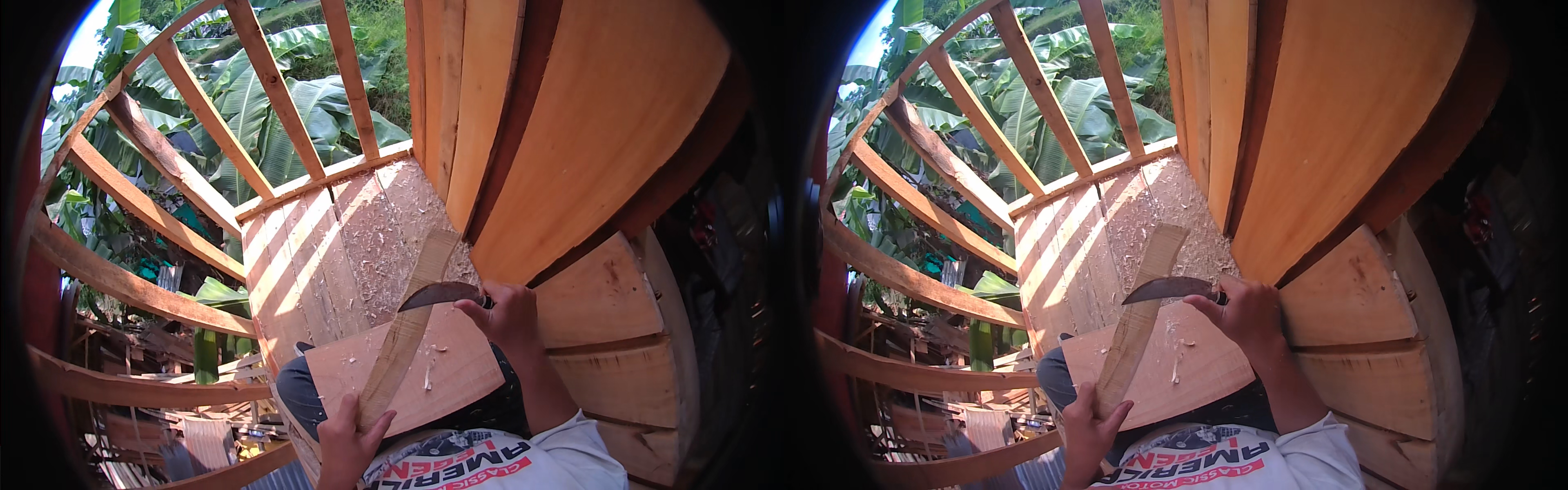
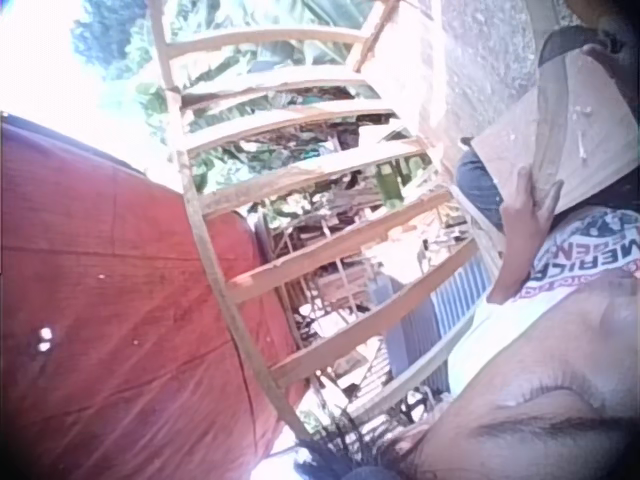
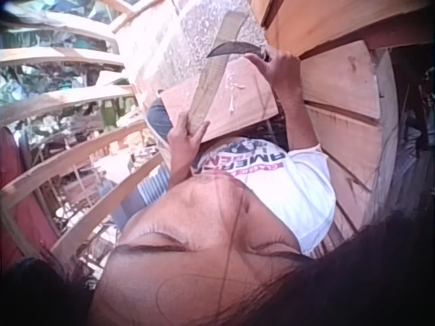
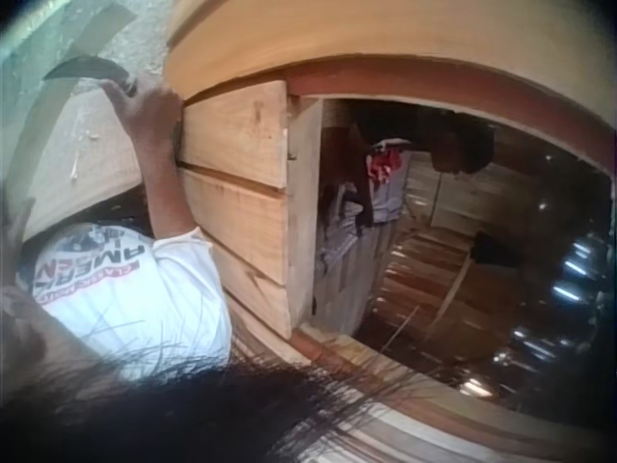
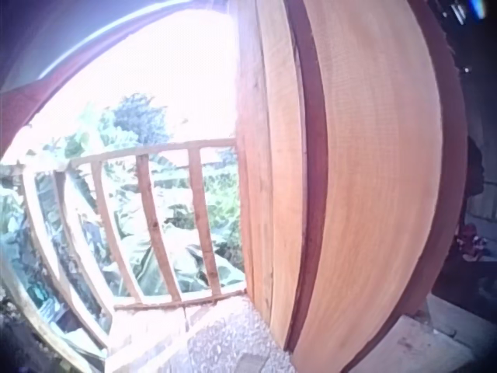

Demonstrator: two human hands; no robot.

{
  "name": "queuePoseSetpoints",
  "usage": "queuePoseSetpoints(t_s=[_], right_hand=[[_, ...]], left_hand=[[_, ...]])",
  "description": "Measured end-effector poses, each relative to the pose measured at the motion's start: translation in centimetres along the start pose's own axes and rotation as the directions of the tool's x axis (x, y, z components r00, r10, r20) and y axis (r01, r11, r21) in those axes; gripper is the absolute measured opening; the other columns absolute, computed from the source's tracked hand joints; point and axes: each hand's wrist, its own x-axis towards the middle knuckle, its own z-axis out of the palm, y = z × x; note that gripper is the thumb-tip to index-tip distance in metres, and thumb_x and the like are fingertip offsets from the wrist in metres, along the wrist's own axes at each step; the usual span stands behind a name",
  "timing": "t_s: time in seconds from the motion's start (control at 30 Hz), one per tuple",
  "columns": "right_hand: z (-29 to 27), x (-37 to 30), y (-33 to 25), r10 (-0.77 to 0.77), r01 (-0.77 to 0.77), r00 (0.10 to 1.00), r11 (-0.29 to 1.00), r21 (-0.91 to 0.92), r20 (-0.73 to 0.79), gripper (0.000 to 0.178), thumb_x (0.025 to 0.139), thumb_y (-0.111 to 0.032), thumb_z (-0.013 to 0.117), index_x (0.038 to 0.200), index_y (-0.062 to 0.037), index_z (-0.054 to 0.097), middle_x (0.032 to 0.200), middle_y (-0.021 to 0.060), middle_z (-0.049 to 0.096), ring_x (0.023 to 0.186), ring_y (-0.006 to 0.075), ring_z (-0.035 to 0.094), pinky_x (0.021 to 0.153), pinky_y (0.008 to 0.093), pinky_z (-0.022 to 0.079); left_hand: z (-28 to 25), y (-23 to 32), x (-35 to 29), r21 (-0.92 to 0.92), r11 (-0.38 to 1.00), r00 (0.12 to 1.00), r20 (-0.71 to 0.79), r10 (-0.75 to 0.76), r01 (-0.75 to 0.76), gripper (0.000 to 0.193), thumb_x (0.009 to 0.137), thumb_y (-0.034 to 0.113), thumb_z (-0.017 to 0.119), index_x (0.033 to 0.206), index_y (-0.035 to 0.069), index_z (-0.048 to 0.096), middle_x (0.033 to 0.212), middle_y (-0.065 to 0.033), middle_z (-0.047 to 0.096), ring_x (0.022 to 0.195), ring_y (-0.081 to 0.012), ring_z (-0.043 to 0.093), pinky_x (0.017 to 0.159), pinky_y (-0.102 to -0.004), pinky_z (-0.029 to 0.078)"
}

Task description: The person sits cross-legged on a wooden platform and uses a curved knife to shave and shape a long, thin piece of wood. They repeatedly rotate the wood and scrape along its length, producing wood shavings that accumulate on the platform.

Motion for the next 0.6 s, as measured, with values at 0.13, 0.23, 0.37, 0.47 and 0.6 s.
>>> queuePoseSetpoints(t_s=[0.13,0.23,0.37,0.47,0.6], right_hand=[[-0.4,0.8,0.2,0.146,-0.151,0.982,0.988,0.035,0.121,0.066,0.083,-0.066,0.059,0.063,-0.0036,0.062,0.052,0.0146,0.055,0.055,0.0357,0.063,0.049,0.0416,0.048],[0.2,-1.3,-2.9,0.012,-0.045,0.986,0.98,0.195,0.169,0.064,0.083,-0.065,0.06,0.065,-0.0035,0.064,0.051,0.0152,0.054,0.057,0.0371,0.063,0.051,0.041,0.049],[1.6,-3.9,-3.4,-0.031,-0.036,0.965,0.969,0.246,0.262,0.062,0.081,-0.066,0.061,0.068,-0.0055,0.066,0.053,0.0133,0.056,0.056,0.035,0.063,0.05,0.0399,0.049],[1.1,-1.7,-1.8,-0.02,0.0,0.991,0.989,0.148,0.132,0.064,0.079,-0.068,0.061,0.063,-0.0066,0.063,0.052,0.0121,0.056,0.052,0.0325,0.062,0.046,0.0386,0.046],[0.2,0.0,-1.4,-0.037,0.033,0.991,0.999,0.033,0.126,0.061,0.081,-0.065,0.062,0.062,-0.0066,0.061,0.054,0.0127,0.057,0.052,0.0328,0.061,0.046,0.0398,0.046]], left_hand=[[-0.1,-0.6,-0.1,0.015,1.0,1.0,-0.011,0.009,-0.009,0.047,0.075,0.03,0.081,0.101,0.002,0.055,0.065,-0.0185,0.062,0.063,-0.0365,0.067,0.053,-0.0372,0.051],[-0.1,-1.0,0.2,-0.008,1.0,1.0,-0.013,-0.002,0.002,0.047,0.076,0.031,0.081,0.102,0.001,0.055,0.067,-0.0195,0.063,0.066,-0.0372,0.068,0.054,-0.0375,0.052],[-0.2,-0.8,0.3,-0.042,0.998,0.999,0.017,-0.038,0.039,0.047,0.077,0.031,0.08,0.102,0.0,0.054,0.07,-0.0207,0.064,0.068,-0.0377,0.068,0.055,-0.0375,0.052],[0.1,-1.2,-0.1,-0.087,0.996,0.999,0.046,-0.024,0.028,0.047,0.077,0.03,0.08,0.102,-0.001,0.054,0.071,-0.021,0.065,0.068,-0.0374,0.069,0.056,-0.037,0.052],[-0.3,-0.9,0.0,-0.09,0.994,0.997,0.054,-0.053,0.057,0.046,0.077,0.029,0.08,0.1,-0.001,0.054,0.073,-0.0218,0.065,0.07,-0.0376,0.069,0.057,-0.037,0.052]])
